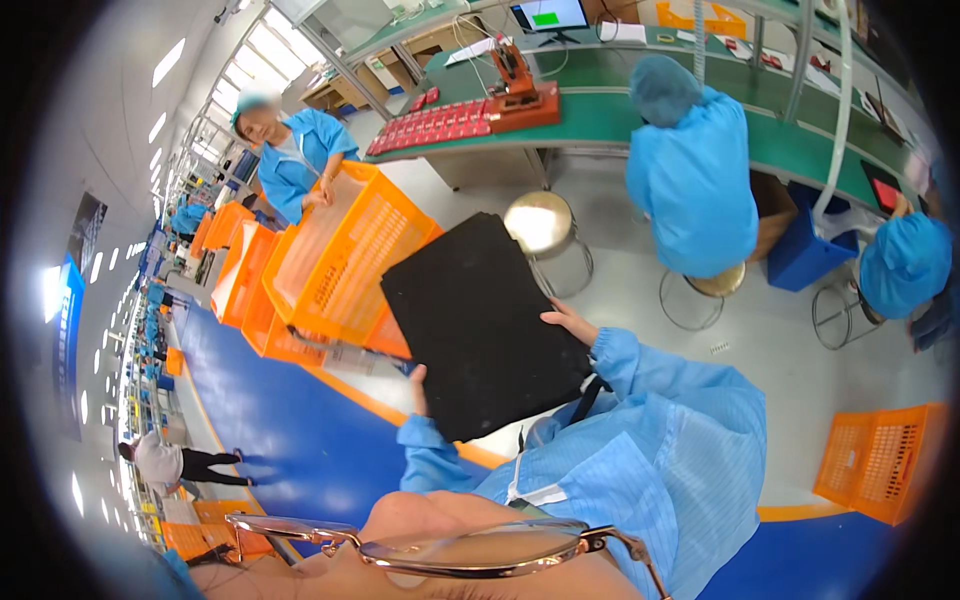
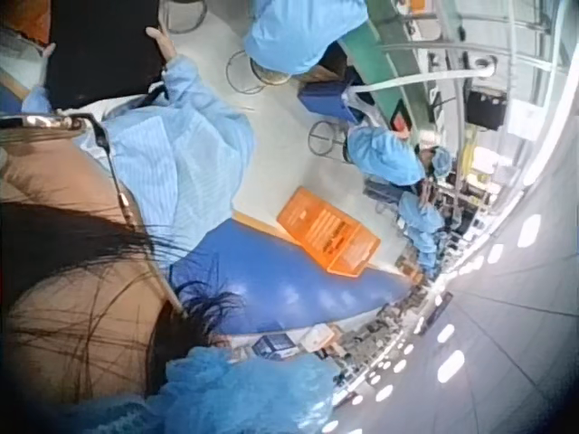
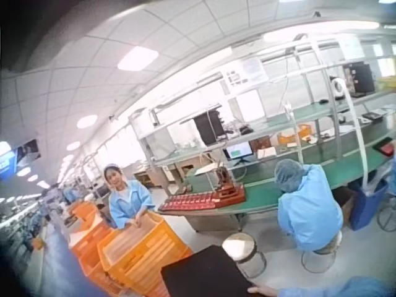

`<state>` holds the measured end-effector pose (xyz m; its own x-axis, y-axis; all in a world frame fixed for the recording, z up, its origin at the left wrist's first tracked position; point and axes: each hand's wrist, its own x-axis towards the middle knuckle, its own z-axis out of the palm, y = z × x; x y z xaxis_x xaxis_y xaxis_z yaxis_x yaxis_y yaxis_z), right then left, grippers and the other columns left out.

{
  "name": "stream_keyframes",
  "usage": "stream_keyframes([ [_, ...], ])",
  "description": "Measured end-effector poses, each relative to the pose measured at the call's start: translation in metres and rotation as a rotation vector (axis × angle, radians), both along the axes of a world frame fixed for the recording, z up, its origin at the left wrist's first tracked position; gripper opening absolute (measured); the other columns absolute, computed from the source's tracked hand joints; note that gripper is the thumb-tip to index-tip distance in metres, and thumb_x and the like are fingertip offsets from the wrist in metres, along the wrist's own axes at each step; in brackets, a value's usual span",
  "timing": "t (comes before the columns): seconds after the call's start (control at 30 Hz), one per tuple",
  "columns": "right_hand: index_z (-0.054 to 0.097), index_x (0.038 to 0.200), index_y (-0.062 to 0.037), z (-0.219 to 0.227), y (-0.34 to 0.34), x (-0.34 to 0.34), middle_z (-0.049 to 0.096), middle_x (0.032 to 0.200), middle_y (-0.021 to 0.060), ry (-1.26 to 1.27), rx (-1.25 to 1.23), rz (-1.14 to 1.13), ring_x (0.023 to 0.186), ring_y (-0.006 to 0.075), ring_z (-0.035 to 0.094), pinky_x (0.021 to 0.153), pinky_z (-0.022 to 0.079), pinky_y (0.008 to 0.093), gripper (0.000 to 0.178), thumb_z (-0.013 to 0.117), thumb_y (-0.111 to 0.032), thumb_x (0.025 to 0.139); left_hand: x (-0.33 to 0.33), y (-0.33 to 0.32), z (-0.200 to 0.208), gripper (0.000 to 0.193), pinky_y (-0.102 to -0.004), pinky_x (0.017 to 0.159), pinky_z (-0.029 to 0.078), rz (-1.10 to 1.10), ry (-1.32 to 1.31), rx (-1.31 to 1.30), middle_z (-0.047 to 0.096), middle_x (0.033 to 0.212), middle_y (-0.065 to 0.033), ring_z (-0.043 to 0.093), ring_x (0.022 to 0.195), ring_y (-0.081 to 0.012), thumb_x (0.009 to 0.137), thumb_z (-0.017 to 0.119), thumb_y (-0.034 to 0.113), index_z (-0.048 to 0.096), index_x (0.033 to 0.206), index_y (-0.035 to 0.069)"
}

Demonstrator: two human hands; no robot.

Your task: The person places a black mat on the workbench, then repeatedly places handheld devices into a manual press, operates the press lever, attaches covers onto the devices by hand, and lays the assembled units onto the mat.

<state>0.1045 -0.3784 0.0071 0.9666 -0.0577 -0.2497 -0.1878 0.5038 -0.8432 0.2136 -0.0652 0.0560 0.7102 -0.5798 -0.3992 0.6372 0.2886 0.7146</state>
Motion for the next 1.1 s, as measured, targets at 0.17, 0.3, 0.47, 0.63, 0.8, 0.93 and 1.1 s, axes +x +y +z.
stream_keyframes([
  [0.17, 0.041, 0.133, -0.0023, 0.091, 0.014, 0.2, 0.052, 0.126, 0.0122, 0.134, 0.256, 0.076, 0.11, 0.0216, 0.053, 0.094, 0.042, 0.0327, 0.071, 0.06, -0.046, 0.08, 0.235, -0.016, 0.062, 0.066, -0.034, 0.092, 0.046, 0.072, 0.021, 0.165, 0.058, 0.117, -0.0117, 0.056, 0.104, -0.0264, 0.08, 0.055, 0.053, 0.051, 0.124, 0.005],
  [0.3, 0.052, 0.123, -0.0043, 0.066, -0.008, 0.325, 0.06, 0.115, 0.0115, 0.172, 0.243, -0.163, 0.098, 0.0219, 0.06, 0.087, 0.048, 0.0338, 0.062, 0.061, -0.048, 0.08, 0.38, -0.077, 0.078, 0.065, -0.0321, 0.089, 0.046, -0.174, 0.008, 0.02, 0.058, 0.117, -0.0115, 0.056, 0.102, -0.0251, 0.079, 0.057, 0.052, 0.052, 0.123, 0.005],
  [0.47, 0.047, 0.124, -0.0052, 0.067, -0.074, 0.44, 0.056, 0.115, 0.0099, 0.153, 0.215, -0.191, 0.102, 0.0181, 0.057, 0.086, 0.047, 0.0319, 0.06, 0.058, -0.048, 0.083, 0.545, -0.146, 0.052, 0.064, -0.0341, 0.087, 0.047, -0.213, -0.115, 0.196, 0.058, 0.116, -0.0123, 0.058, 0.099, -0.0259, 0.081, 0.054, 0.052, 0.052, 0.124, 0.005],
  [0.63, 0.053, 0.122, -0.0021, 0.043, -0.142, 0.577, 0.061, 0.113, 0.0108, 0.141, 0.153, -0.197, 0.097, 0.0193, 0.061, 0.085, 0.048, 0.0305, 0.065, 0.055, -0.054, 0.083, 0.688, -0.209, 0.008, 0.061, -0.0344, 0.086, 0.049, -0.217, -0.144, 0.158, 0.06, 0.111, -0.0113, 0.059, 0.097, -0.0248, 0.082, 0.053, 0.052, 0.054, 0.119, 0.005],
  [0.8, 0.054, 0.12, -0.0071, 0.062, -0.236, 0.711, 0.06, 0.11, 0.0056, 0.141, 0.055, -0.253, 0.099, 0.0176, 0.058, 0.09, 0.043, 0.0319, 0.06, 0.058, -0.052, 0.081, 0.83, -0.313, 0.033, 0.058, -0.0331, 0.084, 0.048, -0.389, 0.006, -0.065, 0.059, 0.112, -0.0123, 0.06, 0.095, -0.0228, 0.082, 0.059, 0.045, 0.053, 0.122, 0.004],
  [0.93, 0.056, 0.118, -0.0066, 0.079, -0.324, 0.817, 0.062, 0.109, 0.0071, 0.137, 0.106, -0.315, 0.096, 0.0185, 0.059, 0.085, 0.046, 0.0321, 0.054, 0.061, -0.045, 0.082, 0.99, -0.422, 0.003, 0.059, -0.0329, 0.084, 0.048, -0.259, -0.32, 0.037, 0.058, 0.114, -0.0147, 0.06, 0.095, -0.0228, 0.082, 0.062, 0.041, 0.05, 0.124, 0.002],
  [1.1, 0.051, 0.123, -0.0002, 0.053, -0.431, 0.926, 0.058, 0.12, 0.0125, -0.052, -0.254, -0.783, 0.107, 0.0252, 0.057, 0.089, 0.045, 0.0383, 0.061, 0.066, -0.037, 0.078, 1.136, -0.573, -0.037, 0.061, -0.0327, 0.084, 0.048, -0.171, -1.118, 0.385, 0.056, 0.116, -0.0178, 0.06, 0.095, -0.0228, 0.081, 0.066, 0.036, 0.048, 0.127, 0.0],
])
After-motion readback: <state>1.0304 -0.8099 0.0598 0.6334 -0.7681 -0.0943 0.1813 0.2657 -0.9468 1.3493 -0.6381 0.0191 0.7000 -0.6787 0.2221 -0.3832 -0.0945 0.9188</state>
